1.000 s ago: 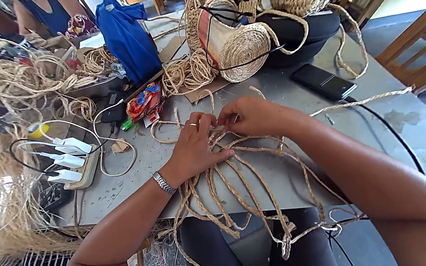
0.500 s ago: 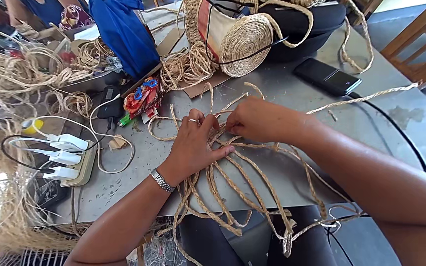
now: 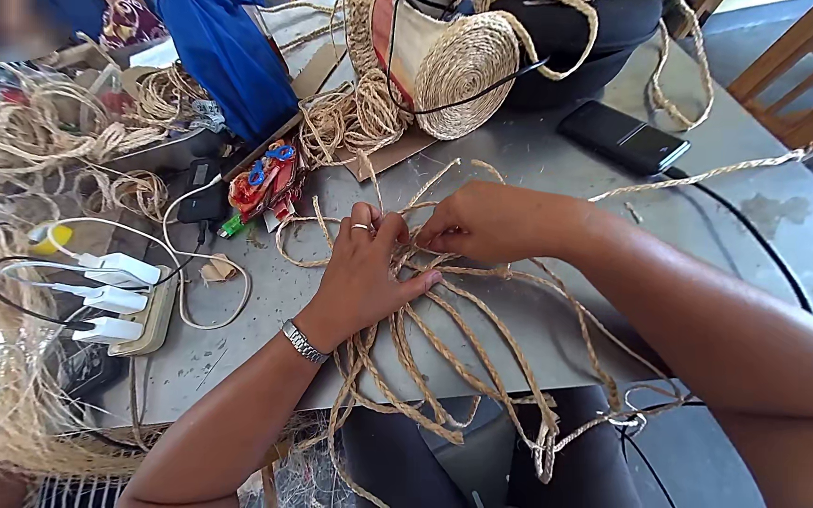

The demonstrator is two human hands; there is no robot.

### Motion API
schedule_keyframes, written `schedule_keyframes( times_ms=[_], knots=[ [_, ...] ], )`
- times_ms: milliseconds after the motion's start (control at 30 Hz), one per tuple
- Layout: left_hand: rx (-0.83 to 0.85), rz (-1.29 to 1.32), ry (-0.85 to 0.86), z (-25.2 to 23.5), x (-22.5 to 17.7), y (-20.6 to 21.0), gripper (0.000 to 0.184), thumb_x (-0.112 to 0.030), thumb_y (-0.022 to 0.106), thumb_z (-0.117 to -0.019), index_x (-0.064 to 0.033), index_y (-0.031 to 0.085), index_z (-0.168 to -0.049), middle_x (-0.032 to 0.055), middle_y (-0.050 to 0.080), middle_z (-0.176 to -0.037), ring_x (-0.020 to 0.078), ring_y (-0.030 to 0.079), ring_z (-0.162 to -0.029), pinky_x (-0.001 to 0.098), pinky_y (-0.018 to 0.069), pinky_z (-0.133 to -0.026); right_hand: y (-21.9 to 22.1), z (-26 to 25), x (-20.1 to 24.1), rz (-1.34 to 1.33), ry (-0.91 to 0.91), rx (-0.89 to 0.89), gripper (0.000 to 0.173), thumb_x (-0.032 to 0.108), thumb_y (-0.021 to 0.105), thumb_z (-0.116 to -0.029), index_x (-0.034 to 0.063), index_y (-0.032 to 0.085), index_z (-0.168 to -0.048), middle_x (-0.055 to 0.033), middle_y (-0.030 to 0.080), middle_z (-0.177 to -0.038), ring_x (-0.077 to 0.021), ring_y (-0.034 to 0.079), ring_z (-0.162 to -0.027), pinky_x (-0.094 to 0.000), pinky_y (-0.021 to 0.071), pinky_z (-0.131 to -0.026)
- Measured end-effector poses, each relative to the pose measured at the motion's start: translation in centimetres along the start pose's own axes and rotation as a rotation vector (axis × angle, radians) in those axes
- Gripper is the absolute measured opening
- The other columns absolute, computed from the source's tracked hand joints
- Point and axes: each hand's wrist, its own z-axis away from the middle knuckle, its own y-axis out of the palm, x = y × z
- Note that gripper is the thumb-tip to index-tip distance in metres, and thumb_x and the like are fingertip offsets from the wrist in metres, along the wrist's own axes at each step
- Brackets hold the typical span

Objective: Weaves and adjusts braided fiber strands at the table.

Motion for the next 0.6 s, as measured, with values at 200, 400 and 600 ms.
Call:
schedule_keyframes(
  times_ms=[200,400,600],
  knots=[
    [0.013,0.048,0.021,0.0,0.2,0.1,0.067,-0.073,0.067,-0.0815,-0.0146,0.061,-0.114,0.0107,0.049,-0.114,0.0284,0.052,-0.102,0.0435,0.0486,-0.081,-1.5,1.3,0.5,0.042,0.010,-0.058,0.008,0.016,0.071,-0.0940,0.0099,0.074,-0.089,0.0003,0.067,-0.077,-0.0104,0.063,-0.071,-0.0330,0.0536,-0.068],
    [0.040,0.068,0.002,0.0,0.2,0.1,0.064,-0.071,0.069,-0.0814,-0.0165,0.059,-0.113,0.0093,0.048,-0.115,0.0262,0.053,-0.103,0.0410,0.0498,-0.079,-0.7,1.6,2.2,0.272,0.149,0.108,0.009,0.021,0.073,-0.0916,0.0142,0.072,-0.086,-0.0003,0.063,-0.073,-0.0196,0.063,-0.071,-0.0454,0.0511,-0.062],
    [0.039,0.072,0.012,0.0,0.5,0.1,0.063,-0.072,0.065,-0.0841,-0.0166,0.059,-0.113,0.0089,0.048,-0.113,0.0266,0.052,-0.102,0.0401,0.0490,-0.076,0.3,2.0,4.5,0.415,0.270,0.129,0.016,0.020,0.072,-0.0933,0.0092,0.067,-0.083,-0.0098,0.062,-0.077,-0.0322,0.065,-0.075,-0.0520,0.0485,-0.056]
  ],
)
